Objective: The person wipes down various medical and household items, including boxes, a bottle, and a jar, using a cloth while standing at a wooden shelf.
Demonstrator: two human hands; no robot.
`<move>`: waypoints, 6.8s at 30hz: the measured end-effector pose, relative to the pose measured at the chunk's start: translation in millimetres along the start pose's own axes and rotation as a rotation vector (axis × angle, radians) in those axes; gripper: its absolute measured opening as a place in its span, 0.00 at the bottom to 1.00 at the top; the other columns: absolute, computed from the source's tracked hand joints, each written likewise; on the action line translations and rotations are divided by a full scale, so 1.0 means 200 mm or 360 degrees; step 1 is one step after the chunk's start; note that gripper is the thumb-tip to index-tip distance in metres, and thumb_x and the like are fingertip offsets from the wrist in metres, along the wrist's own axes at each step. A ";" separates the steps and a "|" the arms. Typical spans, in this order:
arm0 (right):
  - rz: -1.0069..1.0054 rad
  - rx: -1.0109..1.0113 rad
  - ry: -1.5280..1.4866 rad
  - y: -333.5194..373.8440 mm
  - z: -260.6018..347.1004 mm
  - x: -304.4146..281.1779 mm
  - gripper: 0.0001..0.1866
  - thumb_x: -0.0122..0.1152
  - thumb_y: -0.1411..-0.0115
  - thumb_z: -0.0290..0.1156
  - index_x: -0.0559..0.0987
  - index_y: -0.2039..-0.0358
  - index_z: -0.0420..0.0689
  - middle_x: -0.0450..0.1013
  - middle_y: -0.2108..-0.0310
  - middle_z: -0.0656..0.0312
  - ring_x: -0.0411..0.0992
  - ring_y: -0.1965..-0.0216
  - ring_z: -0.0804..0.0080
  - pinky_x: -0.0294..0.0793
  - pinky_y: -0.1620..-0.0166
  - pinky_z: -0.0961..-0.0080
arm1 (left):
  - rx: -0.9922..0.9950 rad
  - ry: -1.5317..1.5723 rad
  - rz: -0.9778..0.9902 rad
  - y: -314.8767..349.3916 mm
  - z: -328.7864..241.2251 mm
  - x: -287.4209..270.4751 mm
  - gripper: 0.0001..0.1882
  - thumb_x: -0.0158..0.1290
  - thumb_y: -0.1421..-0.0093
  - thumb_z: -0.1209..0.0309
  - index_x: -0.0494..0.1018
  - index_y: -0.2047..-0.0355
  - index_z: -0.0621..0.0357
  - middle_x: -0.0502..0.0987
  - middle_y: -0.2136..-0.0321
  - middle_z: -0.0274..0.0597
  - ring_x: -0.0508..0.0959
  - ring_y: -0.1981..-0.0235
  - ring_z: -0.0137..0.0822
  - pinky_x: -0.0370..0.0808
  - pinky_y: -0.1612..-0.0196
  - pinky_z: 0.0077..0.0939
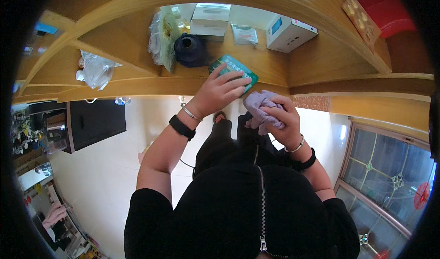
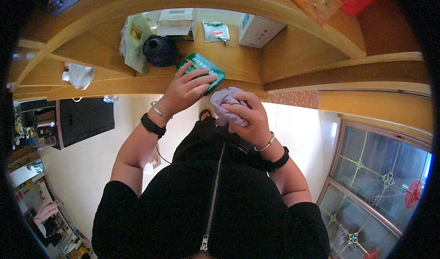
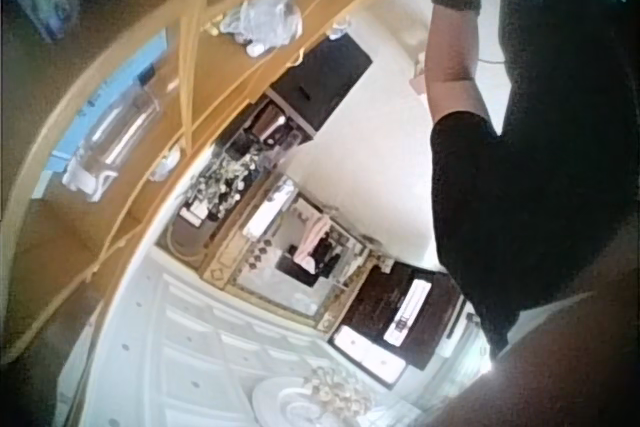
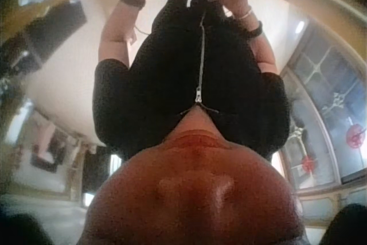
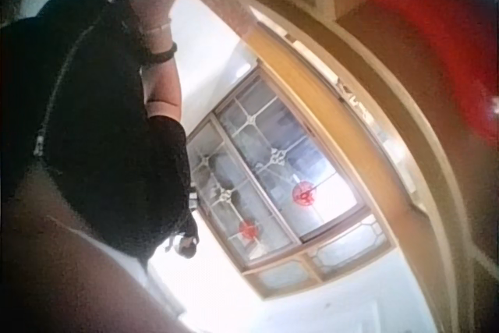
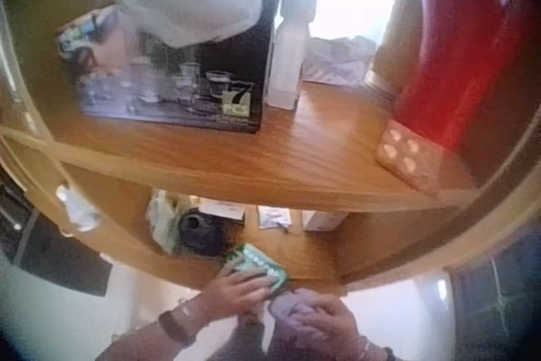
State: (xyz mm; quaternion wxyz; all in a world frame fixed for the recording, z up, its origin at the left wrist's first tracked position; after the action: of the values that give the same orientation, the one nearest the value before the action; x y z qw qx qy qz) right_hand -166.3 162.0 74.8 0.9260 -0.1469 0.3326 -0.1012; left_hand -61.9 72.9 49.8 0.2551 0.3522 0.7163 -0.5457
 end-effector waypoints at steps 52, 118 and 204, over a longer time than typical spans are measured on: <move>0.0879 -0.0094 0.0521 -0.21 0.04 0.65 0.15 0.60 0.52 0.30 0.77 0.61 0.49 0.71 0.61 0.59 0.70 0.62 0.59 0.73 0.62 0.68 | -0.0773 0.0063 -0.0804 0.53 0.11 -0.58 0.25 0.55 0.53 0.86 0.60 0.57 0.54 0.72 0.54 0.51 0.72 0.51 0.49 0.66 0.46 0.41; 0.0245 -0.0895 0.0800 -0.54 0.41 1.59 0.15 0.52 0.50 0.33 0.76 0.61 0.43 0.70 0.65 0.61 0.69 0.59 0.64 0.69 0.56 0.66 | -0.0689 0.0248 -0.0834 0.66 -0.29 -0.76 0.17 0.53 0.48 0.79 0.59 0.61 0.51 0.75 0.55 0.43 0.74 0.52 0.46 0.59 0.43 0.45; 0.0277 -0.1066 0.0144 -1.02 1.38 2.77 0.19 0.52 0.48 0.29 0.72 0.54 0.44 0.70 0.56 0.58 0.67 0.50 0.63 0.65 0.47 0.70 | -0.0811 0.0182 -0.0767 1.75 0.25 -1.92 0.22 0.53 0.53 0.83 0.60 0.59 0.51 0.77 0.57 0.42 0.75 0.55 0.45 0.69 0.49 0.39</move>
State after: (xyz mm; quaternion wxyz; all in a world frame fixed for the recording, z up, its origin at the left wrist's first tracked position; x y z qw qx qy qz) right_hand 412.7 -129.7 21.6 0.8159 -0.4089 0.3994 0.0864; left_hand 450.8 -7.2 113.9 0.1582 0.1281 0.9051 -0.3733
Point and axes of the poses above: each hand's wrist, its own y-axis away from the middle knuckle, its own x-axis out of the palm, z = x × y, the point moved 10 cm from there along -y, towards the middle knuckle
